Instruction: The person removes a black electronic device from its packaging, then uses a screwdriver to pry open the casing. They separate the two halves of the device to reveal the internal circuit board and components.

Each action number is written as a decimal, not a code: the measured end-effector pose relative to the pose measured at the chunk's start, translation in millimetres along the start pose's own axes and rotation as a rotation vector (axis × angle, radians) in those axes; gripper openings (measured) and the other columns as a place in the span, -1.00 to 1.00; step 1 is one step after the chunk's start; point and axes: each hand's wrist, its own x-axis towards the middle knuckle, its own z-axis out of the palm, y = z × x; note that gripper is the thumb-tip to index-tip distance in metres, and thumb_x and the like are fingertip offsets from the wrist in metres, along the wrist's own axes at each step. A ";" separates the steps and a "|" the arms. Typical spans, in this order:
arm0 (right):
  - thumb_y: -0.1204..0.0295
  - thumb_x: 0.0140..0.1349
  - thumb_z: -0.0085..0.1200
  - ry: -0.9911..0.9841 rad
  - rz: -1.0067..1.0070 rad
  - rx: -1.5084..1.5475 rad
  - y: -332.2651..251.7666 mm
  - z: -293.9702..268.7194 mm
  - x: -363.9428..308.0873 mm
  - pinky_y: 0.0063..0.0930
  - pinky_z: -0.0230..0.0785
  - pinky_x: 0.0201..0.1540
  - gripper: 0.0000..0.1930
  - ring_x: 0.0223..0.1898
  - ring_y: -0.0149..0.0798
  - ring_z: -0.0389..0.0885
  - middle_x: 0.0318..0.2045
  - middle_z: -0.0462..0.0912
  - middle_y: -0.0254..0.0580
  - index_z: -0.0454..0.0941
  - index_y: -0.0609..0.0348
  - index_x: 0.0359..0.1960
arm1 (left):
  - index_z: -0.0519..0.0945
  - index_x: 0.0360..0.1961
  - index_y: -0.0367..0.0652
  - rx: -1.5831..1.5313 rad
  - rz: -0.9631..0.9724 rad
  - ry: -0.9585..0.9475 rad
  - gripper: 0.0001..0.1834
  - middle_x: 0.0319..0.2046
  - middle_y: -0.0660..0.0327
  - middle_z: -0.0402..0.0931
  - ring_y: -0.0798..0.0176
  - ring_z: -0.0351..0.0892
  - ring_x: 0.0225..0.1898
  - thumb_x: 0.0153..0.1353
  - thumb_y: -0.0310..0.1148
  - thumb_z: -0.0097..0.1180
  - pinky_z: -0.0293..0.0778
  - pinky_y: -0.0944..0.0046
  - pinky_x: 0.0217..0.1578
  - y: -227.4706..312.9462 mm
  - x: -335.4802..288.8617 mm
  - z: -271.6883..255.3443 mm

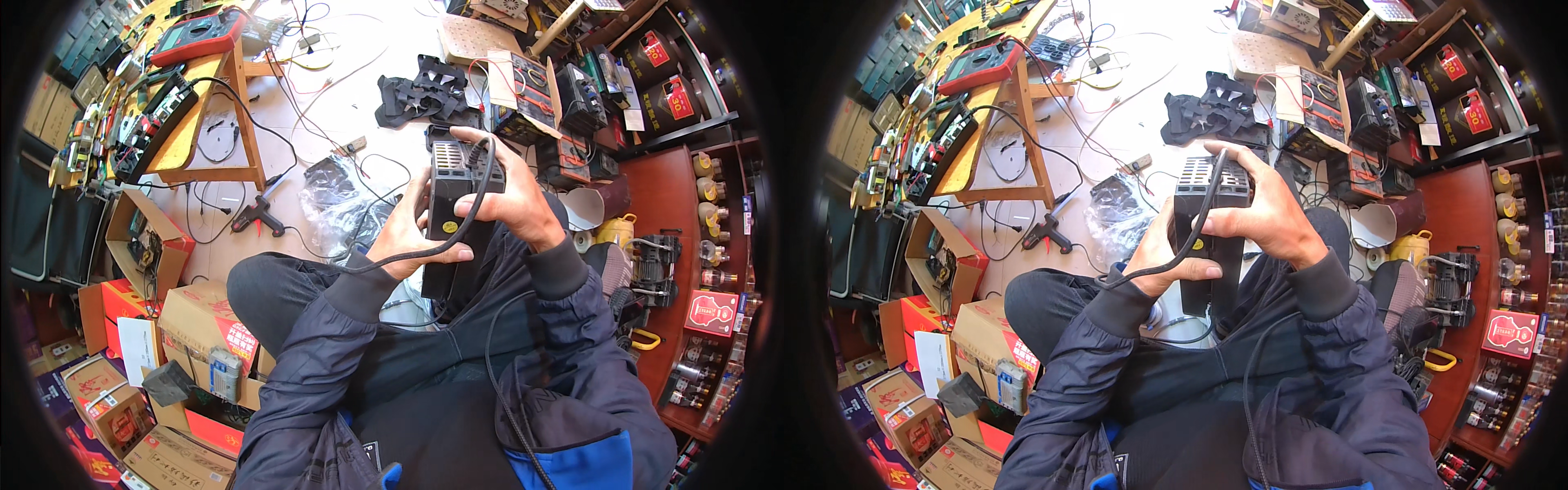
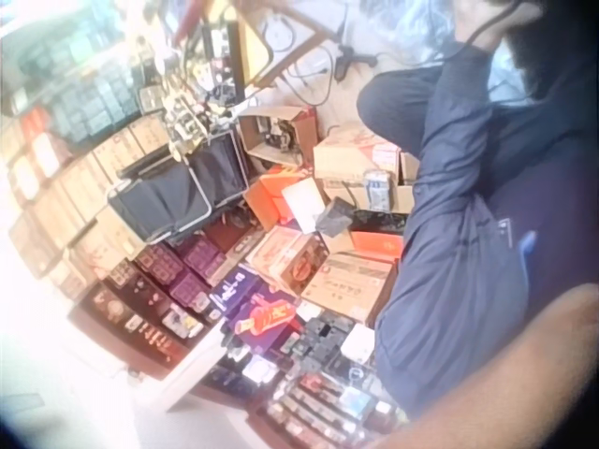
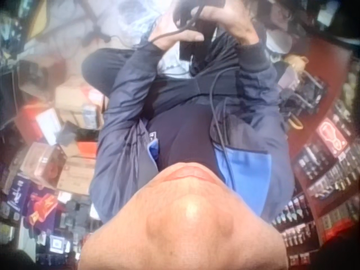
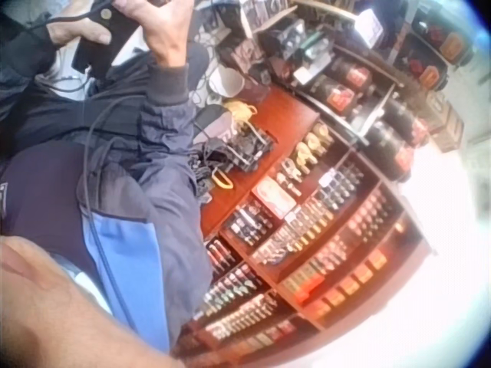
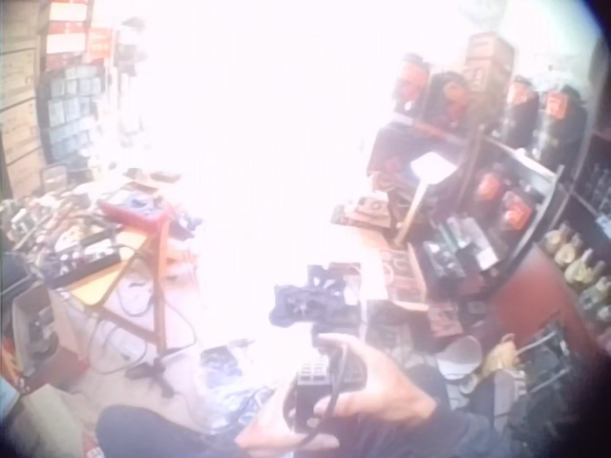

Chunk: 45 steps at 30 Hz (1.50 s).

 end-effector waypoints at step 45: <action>0.29 -0.05 0.65 0.059 0.027 0.119 25.1 9.5 -7.2 -0.19 0.15 0.53 0.20 0.42 -0.08 0.41 0.37 0.44 0.09 0.08 0.40 0.56 | 0.35 0.42 -0.24 -0.178 0.081 0.069 0.10 0.22 0.16 0.53 0.21 0.52 0.27 -0.14 -0.33 0.75 0.41 0.17 0.34 -4.1 4.3 -10.6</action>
